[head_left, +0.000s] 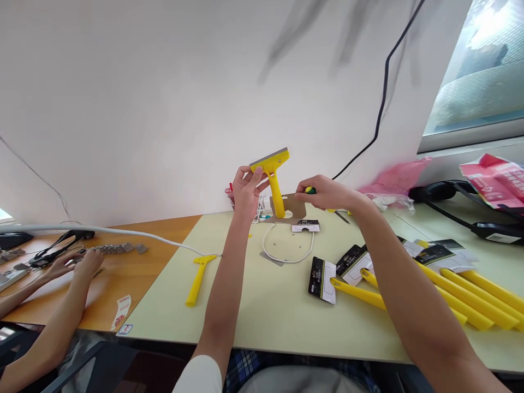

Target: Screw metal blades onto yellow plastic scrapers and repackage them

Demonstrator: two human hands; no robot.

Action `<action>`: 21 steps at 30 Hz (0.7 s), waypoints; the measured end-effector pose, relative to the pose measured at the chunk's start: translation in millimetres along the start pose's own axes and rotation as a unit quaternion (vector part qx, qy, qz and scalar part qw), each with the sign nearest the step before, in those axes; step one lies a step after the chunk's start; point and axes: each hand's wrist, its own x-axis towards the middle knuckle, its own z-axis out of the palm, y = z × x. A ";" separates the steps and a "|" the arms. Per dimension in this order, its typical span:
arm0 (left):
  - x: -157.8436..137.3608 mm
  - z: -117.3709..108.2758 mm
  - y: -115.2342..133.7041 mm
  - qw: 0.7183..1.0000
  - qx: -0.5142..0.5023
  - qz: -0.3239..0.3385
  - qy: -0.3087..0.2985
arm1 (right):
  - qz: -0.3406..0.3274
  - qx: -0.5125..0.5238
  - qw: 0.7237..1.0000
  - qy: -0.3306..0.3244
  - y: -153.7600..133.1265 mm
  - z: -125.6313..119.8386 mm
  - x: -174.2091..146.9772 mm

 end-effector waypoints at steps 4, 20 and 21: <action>-4.4 -2.1 8.4 0.999 0.014 -0.020 -0.031 | -0.002 0.034 0.999 -0.002 -2.2 4.0 1.5; -12.2 -12.6 31.9 0.999 -0.020 -0.018 -0.017 | -0.066 0.318 0.945 -0.034 -0.3 21.3 8.4; -12.6 -13.7 33.3 0.999 -0.012 -0.019 -0.024 | -0.069 0.333 0.940 -0.030 0.1 21.9 9.1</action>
